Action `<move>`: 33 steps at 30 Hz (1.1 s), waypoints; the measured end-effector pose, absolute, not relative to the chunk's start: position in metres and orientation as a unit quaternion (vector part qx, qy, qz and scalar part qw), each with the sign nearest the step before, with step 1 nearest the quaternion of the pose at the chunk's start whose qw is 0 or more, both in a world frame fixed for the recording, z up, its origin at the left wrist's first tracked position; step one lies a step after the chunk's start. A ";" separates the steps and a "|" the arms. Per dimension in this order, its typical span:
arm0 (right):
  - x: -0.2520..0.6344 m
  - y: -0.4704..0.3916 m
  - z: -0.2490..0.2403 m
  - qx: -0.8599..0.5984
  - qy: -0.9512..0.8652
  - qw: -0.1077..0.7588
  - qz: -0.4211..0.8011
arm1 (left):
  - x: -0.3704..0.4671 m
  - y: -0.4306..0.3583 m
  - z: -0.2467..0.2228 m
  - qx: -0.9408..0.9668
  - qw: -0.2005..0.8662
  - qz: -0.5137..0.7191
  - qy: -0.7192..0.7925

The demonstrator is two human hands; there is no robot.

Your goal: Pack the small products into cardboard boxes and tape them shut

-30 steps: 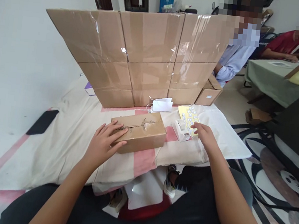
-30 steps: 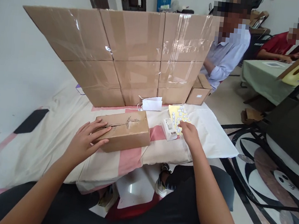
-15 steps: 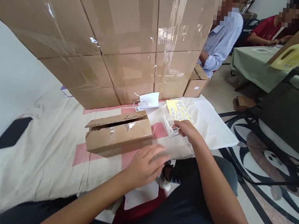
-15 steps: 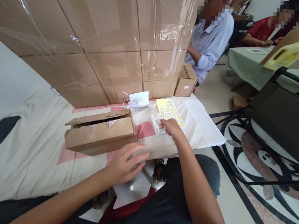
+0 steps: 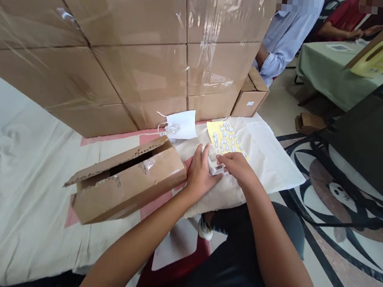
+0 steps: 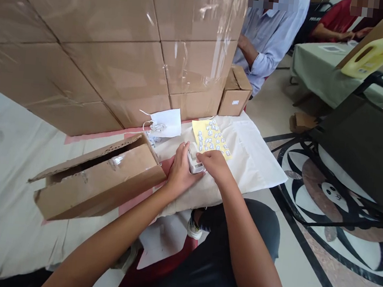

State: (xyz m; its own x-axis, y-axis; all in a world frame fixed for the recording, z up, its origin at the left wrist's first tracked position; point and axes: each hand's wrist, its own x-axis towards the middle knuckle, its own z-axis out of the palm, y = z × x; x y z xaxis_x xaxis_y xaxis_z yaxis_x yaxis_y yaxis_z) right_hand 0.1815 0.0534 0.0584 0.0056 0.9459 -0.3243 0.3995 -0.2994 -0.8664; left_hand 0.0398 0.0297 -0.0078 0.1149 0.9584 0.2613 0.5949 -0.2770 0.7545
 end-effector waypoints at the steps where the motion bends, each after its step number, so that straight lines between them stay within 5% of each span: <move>1: 0.183 0.053 0.058 -0.646 -0.522 0.286 0.477 | 0.040 0.030 -0.008 0.706 0.239 0.375 0.551; 33: 0.202 0.011 0.046 -0.624 -0.636 0.213 0.401 | 0.041 0.028 -0.003 0.701 0.212 0.385 0.561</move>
